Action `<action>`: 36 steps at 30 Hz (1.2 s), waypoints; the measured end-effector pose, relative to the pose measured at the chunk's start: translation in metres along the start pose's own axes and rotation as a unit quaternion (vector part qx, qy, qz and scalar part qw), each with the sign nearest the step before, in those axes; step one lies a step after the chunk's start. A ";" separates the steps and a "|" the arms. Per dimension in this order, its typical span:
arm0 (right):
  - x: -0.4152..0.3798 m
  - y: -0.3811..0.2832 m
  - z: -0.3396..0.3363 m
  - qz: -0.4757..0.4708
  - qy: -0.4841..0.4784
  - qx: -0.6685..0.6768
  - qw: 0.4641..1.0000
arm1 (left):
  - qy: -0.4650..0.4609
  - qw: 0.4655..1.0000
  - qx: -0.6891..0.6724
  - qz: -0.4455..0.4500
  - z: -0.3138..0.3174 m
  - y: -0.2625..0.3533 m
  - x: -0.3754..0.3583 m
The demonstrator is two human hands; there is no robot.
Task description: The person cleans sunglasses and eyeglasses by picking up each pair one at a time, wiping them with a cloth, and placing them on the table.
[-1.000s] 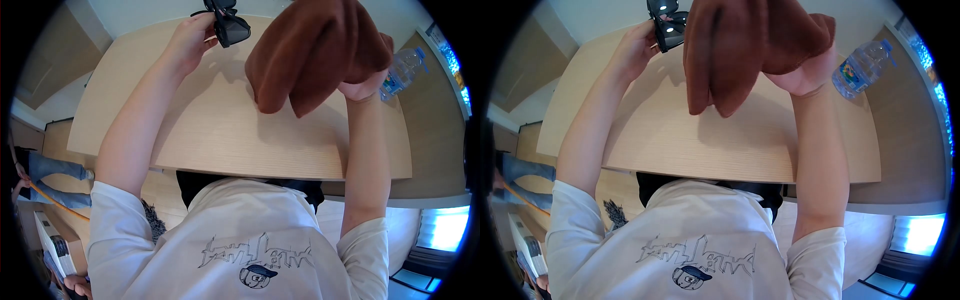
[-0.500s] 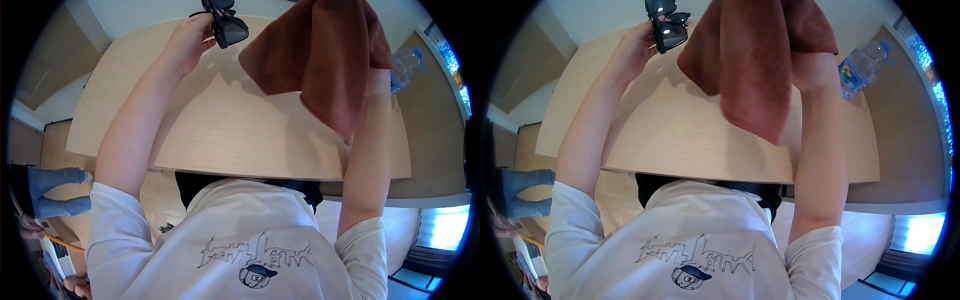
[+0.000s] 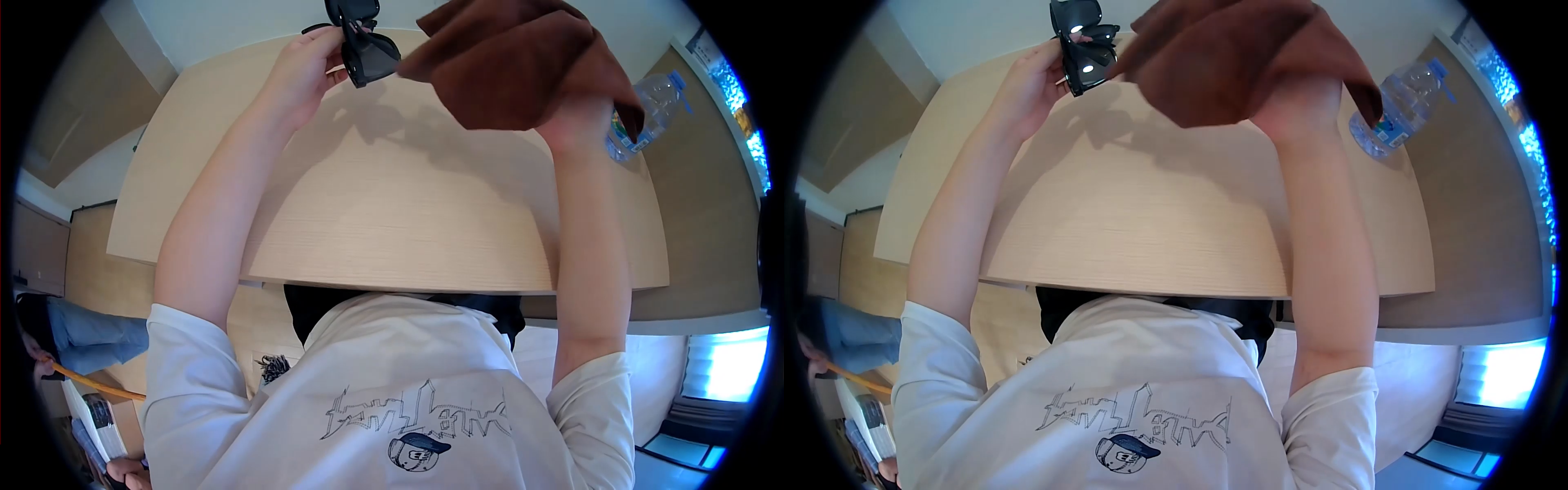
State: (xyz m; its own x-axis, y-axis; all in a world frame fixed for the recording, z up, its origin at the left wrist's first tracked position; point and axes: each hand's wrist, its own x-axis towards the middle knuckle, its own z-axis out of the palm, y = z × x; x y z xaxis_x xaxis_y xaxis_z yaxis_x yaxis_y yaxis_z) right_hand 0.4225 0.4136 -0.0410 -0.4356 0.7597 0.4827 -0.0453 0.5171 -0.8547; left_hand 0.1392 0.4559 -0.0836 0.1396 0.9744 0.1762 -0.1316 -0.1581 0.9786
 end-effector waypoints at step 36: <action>-0.012 0.003 0.046 -0.039 -0.135 -0.304 0.942 | 0.003 0.959 0.258 0.114 0.034 -0.003 -0.020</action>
State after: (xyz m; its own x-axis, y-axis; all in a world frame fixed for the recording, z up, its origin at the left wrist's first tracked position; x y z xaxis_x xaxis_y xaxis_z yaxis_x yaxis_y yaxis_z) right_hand 0.3867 0.3878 -0.0584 -0.6682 0.6245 0.4043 0.4004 0.7599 -0.5120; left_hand 0.1704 0.4316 -0.0865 0.1594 0.9060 0.3920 0.3457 -0.4232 0.8375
